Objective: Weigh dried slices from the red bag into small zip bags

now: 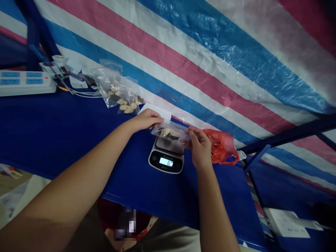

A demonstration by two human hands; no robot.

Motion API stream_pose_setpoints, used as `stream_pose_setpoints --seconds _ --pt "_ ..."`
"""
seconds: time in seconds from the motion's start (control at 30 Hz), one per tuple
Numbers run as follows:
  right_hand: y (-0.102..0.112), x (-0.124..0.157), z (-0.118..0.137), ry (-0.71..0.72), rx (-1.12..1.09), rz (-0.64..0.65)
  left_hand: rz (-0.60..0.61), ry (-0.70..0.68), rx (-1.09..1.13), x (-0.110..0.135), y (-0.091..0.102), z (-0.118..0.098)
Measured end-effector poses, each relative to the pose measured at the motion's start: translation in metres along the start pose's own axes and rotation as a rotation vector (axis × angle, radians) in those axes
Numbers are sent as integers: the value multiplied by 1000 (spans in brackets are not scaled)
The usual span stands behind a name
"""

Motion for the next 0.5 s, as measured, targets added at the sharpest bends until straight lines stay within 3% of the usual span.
stream_pose_setpoints --seconds 0.13,0.23,0.33,0.43,0.5 --pt "10 -3 12 -24 25 -38 -56 99 44 3 -3 -7" --pt "31 -11 9 -31 254 -140 -150 113 -275 -1 5 4" --pt "65 -19 5 -35 588 -291 -395 46 -554 -9 20 22" --pt "107 -21 9 -69 926 -460 -541 -38 -546 -16 29 38" --pt "134 -20 15 -88 1033 -575 -586 -82 -510 -20 30 45"
Point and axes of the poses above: each hand's wrist, its own x-axis away from the middle knuckle, its own y-axis out of the back of the hand, z = x × y, the point moved 3 cm from there along -x, towards the middle knuckle, and after that the axes turned 5 degrees about -y, right-handed, at the moved point
